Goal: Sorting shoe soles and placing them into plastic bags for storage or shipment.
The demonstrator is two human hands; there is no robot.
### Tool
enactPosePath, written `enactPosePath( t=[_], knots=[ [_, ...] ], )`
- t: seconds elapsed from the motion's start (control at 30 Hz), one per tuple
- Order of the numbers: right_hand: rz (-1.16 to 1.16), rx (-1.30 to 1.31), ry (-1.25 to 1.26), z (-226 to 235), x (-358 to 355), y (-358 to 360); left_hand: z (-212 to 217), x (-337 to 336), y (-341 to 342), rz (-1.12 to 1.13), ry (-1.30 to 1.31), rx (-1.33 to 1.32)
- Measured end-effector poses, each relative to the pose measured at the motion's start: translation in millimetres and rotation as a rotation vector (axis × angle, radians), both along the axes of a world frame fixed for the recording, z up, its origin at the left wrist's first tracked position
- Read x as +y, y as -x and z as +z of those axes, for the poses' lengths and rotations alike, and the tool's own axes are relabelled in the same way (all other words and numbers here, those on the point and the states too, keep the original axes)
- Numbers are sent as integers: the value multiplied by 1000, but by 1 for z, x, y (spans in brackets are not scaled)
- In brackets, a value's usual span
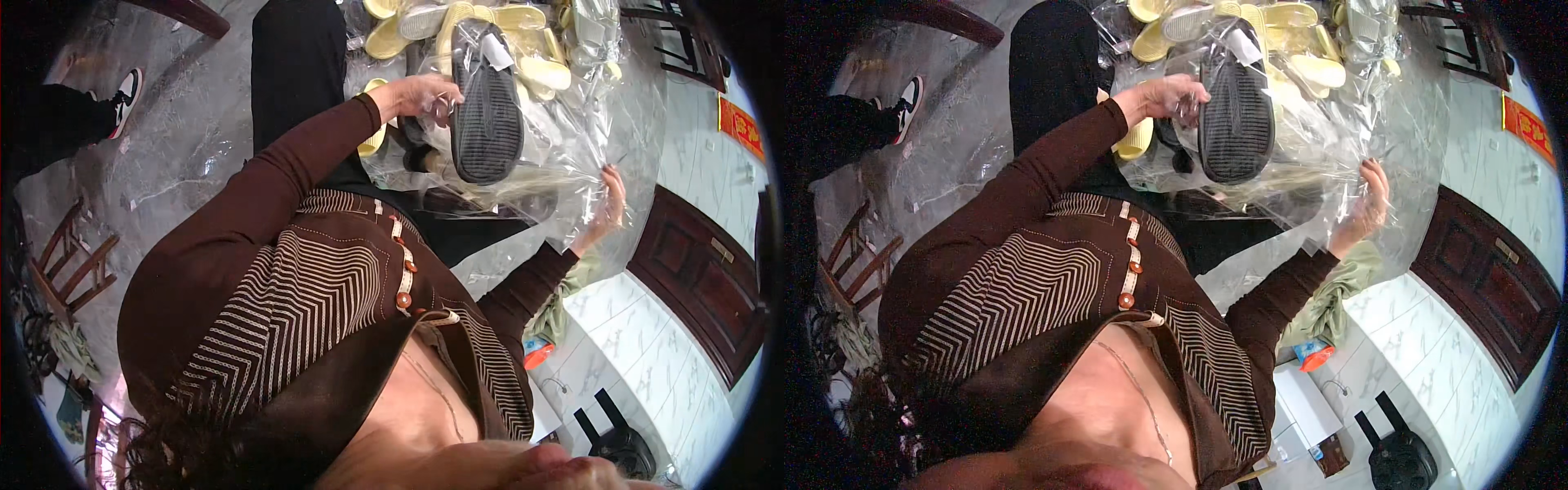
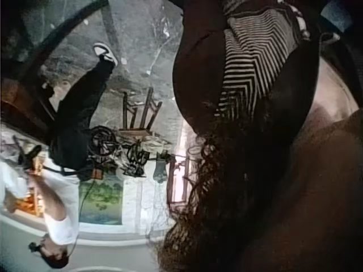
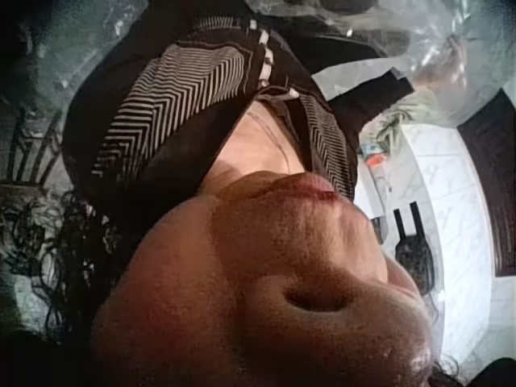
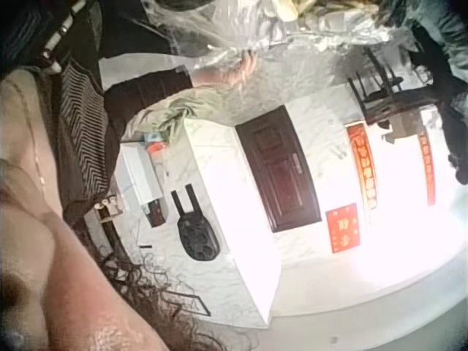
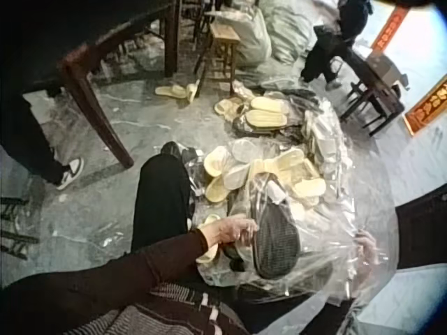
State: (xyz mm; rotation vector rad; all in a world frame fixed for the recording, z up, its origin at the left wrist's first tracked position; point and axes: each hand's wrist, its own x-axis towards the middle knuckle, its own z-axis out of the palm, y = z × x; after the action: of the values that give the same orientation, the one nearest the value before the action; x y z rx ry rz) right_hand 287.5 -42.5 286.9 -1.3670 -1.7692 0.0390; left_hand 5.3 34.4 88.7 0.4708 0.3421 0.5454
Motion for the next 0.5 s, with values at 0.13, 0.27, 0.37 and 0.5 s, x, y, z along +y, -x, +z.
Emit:
enactPosePath(
  t=[0.13, 0.27, 0.37, 0.5],
  knots=[
    [-258, -15, 127, 12, -2, -38, 19, 7, 2, 72, -309, 329],
    [-165, -174, 176, 32, 18, -11, 15, 11, 2, 220, -635, 540],
    [115, -484, 191, 39, 39, 47, 16, 15, 0, 235, -847, 700],
    [419, -609, 175, 13, 68, 108, 27, 2, 11, 336, -1129, 963]
  ],
)
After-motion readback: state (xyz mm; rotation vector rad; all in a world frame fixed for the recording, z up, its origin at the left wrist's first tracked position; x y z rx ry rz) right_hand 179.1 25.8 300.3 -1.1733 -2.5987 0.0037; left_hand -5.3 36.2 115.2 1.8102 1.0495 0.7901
